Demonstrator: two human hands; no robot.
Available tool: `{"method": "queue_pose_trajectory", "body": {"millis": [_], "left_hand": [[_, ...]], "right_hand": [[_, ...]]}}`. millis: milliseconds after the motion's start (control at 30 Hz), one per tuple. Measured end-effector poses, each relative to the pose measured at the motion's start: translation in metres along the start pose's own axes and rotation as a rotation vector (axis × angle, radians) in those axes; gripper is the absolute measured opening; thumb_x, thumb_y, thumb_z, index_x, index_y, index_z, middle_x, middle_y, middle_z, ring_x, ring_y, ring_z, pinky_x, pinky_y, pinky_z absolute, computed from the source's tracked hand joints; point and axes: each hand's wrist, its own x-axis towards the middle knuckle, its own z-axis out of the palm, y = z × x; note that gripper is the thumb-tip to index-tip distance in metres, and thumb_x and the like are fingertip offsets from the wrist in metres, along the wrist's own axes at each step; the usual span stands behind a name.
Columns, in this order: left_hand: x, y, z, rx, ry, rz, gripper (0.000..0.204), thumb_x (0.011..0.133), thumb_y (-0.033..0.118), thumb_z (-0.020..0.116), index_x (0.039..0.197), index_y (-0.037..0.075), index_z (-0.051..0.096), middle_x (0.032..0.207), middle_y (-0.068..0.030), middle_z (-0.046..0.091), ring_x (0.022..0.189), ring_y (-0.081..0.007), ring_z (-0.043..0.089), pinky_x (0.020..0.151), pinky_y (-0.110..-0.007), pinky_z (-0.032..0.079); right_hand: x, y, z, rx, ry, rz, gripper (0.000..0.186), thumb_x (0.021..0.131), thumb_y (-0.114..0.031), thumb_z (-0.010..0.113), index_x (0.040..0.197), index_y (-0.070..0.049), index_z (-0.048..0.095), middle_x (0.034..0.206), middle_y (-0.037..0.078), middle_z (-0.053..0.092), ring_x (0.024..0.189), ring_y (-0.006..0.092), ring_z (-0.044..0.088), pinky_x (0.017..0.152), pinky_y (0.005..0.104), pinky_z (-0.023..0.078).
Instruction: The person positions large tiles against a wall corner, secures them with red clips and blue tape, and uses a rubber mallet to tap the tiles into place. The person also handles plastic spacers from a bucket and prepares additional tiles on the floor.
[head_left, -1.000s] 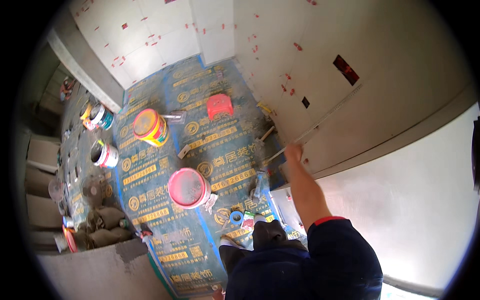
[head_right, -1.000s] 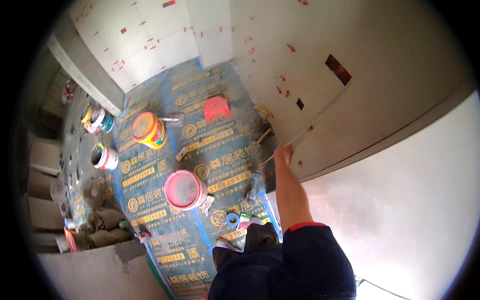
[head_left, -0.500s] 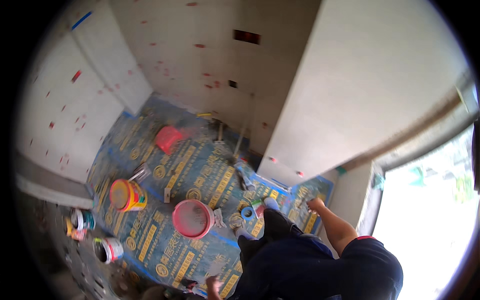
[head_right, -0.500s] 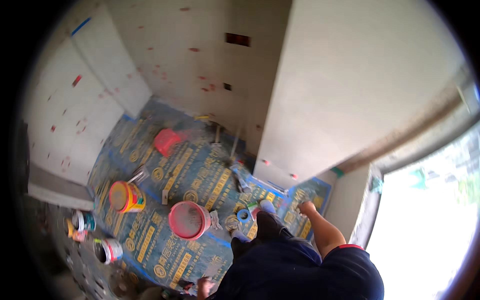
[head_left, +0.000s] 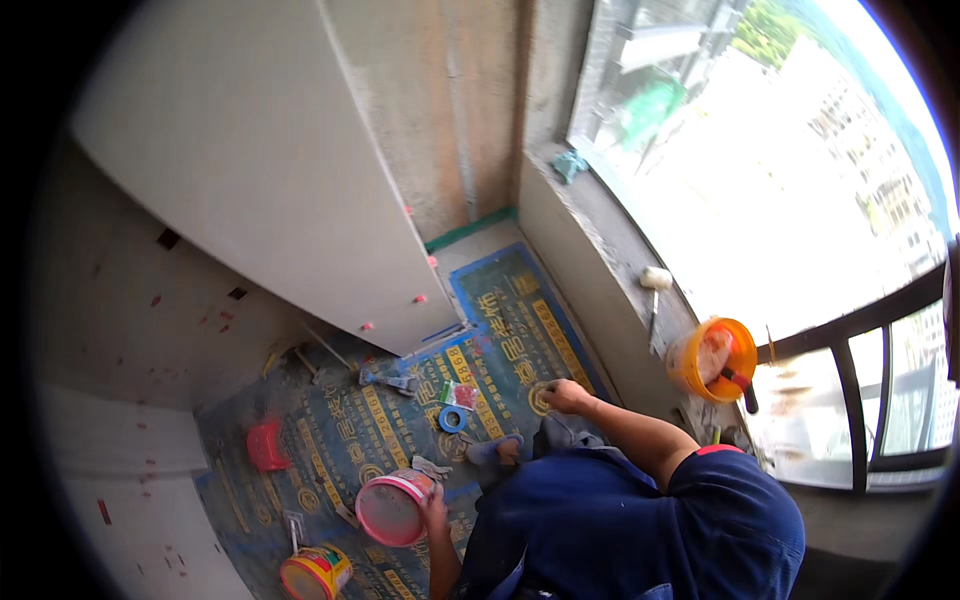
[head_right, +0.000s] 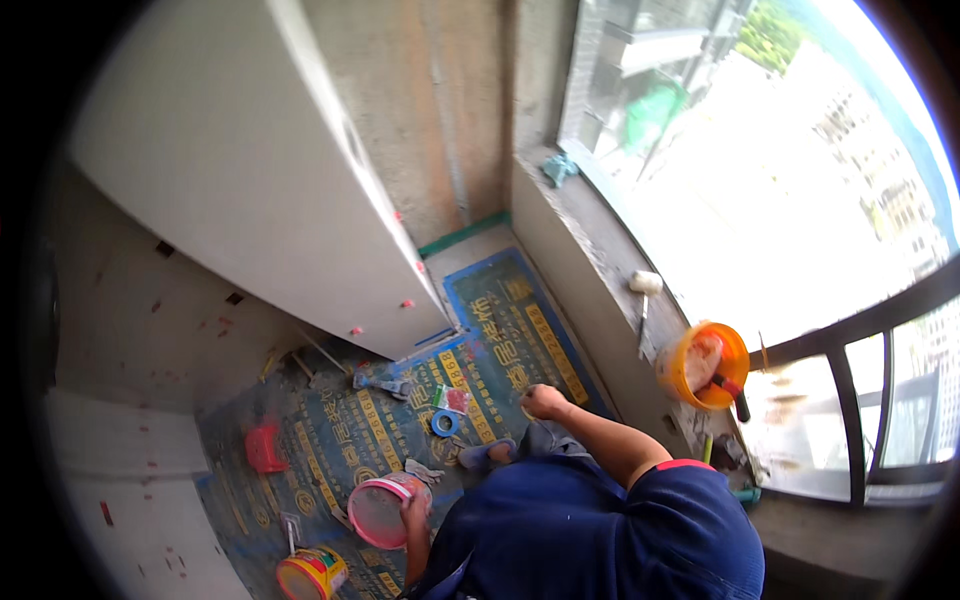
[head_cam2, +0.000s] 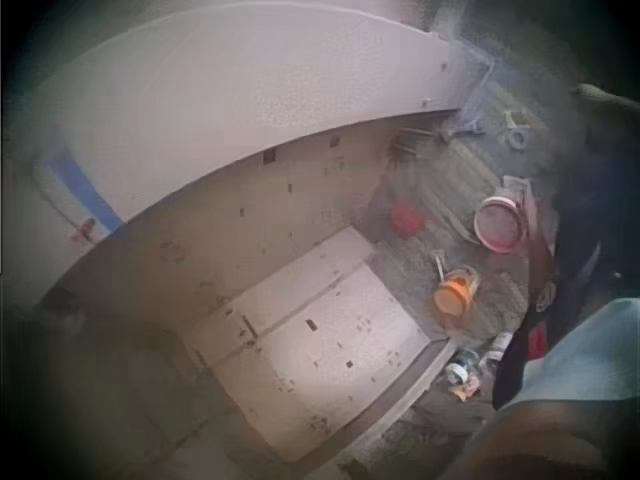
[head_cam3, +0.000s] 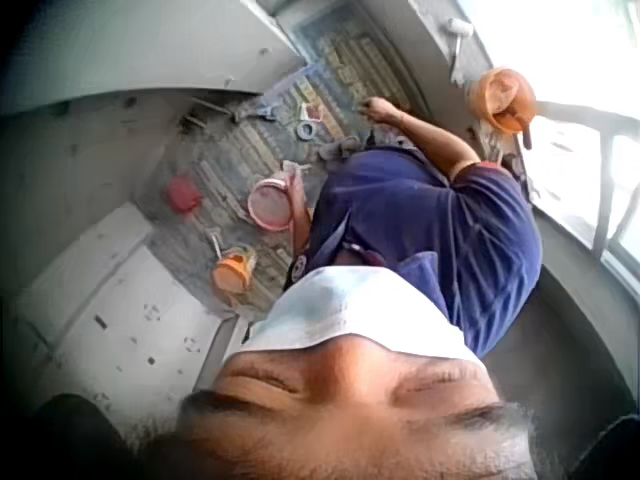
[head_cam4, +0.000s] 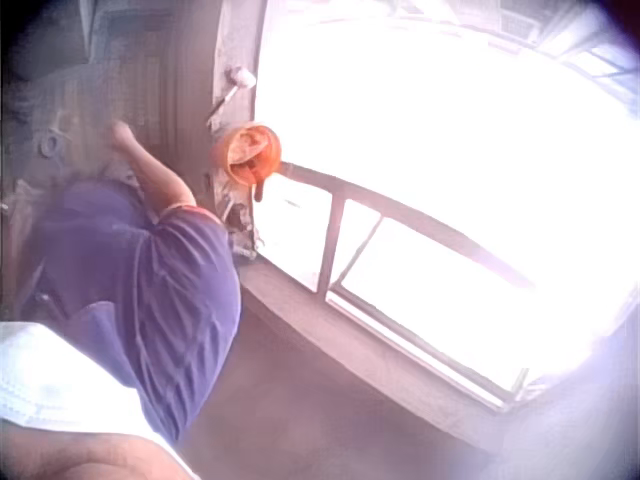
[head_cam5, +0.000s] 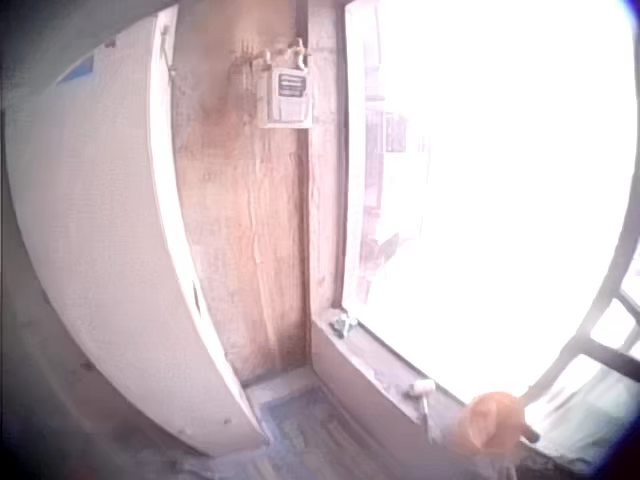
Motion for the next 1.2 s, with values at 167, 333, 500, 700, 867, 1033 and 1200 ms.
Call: {"method": "queue_pose_trajectory", "body": {"millis": [167, 333, 500, 700, 867, 1033, 1200], "left_hand": [[-0.073, 0.108, 0.134, -0.042, -0.447, 0.159, 0.037, 0.091, 0.042, 0.057, 0.099, 0.006, 0.056, 0.077, -0.0032, 0.054, 0.066, -0.0115, 0.052, 0.063, -0.028, 0.044], [-0.175, 0.142, 0.257, -0.313, -1.031, -0.193, 0.075, 0.087, 0.067, 0.037, 0.12, 0.0, 0.048, 0.112, -0.017, 0.056, 0.108, -0.0278, 0.052, 0.094, -0.04, 0.042], [-0.244, 0.139, 0.327, -0.138, -1.333, -0.501, 0.095, 0.08, 0.076, 0.035, 0.125, -0.007, 0.041, 0.131, -0.0268, 0.043, 0.123, -0.0386, 0.04, 0.107, -0.045, 0.03], [-0.299, 0.143, 0.378, 0.018, -1.529, -0.616, 0.097, 0.078, 0.077, 0.037, 0.13, -0.005, 0.038, 0.135, -0.0303, 0.036, 0.127, -0.0459, 0.033, 0.109, -0.054, 0.023], [-0.319, 0.161, 0.39, 0.078, -1.592, -0.566, 0.1, 0.078, 0.08, 0.03, 0.132, -0.003, 0.035, 0.135, -0.0296, 0.036, 0.127, -0.046, 0.033, 0.109, -0.055, 0.023], [-0.323, 0.175, 0.408, 0.023, -1.634, -0.491, 0.093, 0.082, 0.076, 0.03, 0.131, -0.003, 0.039, 0.133, -0.0275, 0.041, 0.126, -0.0422, 0.037, 0.109, -0.051, 0.026], [-0.32, 0.22, 0.404, -0.156, -1.58, -0.71, 0.093, 0.079, 0.078, 0.032, 0.135, 0.004, 0.037, 0.14, -0.0257, 0.033, 0.132, -0.0375, 0.029, 0.111, -0.048, 0.02]], "right_hand": [[-0.094, -0.042, 0.003, 0.217, -0.175, -0.497, 0.056, 0.082, -0.037, 0.064, 0.126, -0.004, 0.05, 0.119, 0.019, 0.055, 0.107, 0.0337, 0.056, 0.091, 0.0399, 0.045], [-0.152, -0.023, -0.017, 0.113, 0.256, -0.86, 0.078, 0.071, -0.044, 0.072, 0.131, -0.003, 0.044, 0.128, 0.02, 0.044, 0.123, 0.0357, 0.039, 0.105, 0.0456, 0.03], [-0.185, 0.035, -0.063, 0.16, 0.473, -0.773, 0.06, 0.069, -0.042, 0.073, 0.111, -0.002, 0.055, 0.109, 0.013, 0.055, 0.107, 0.0327, 0.05, 0.096, 0.0442, 0.035], [-0.223, 0.065, -0.093, 0.302, 0.753, -0.633, 0.049, 0.067, -0.041, 0.074, 0.098, -0.007, 0.056, 0.09, 0.012, 0.054, 0.087, 0.0329, 0.054, 0.077, 0.0451, 0.041], [-0.232, 0.056, -0.106, 0.381, 0.885, -0.574, 0.037, 0.069, -0.035, 0.072, 0.091, -0.008, 0.058, 0.088, 0.012, 0.053, 0.085, 0.033, 0.052, 0.077, 0.046, 0.039], [-0.225, 0.036, -0.137, 0.796, 1.044, -0.377, 0.018, 0.084, -0.02, 0.063, 0.081, -0.003, 0.059, 0.072, 0.01, 0.058, 0.067, 0.0192, 0.055, 0.062, 0.0336, 0.043], [-0.221, 0.024, -0.169, 0.998, 0.934, -0.468, 0.017, 0.086, -0.019, 0.062, 0.087, -0.002, 0.061, 0.078, 0.01, 0.063, 0.072, 0.0211, 0.061, 0.068, 0.0309, 0.048]]}}
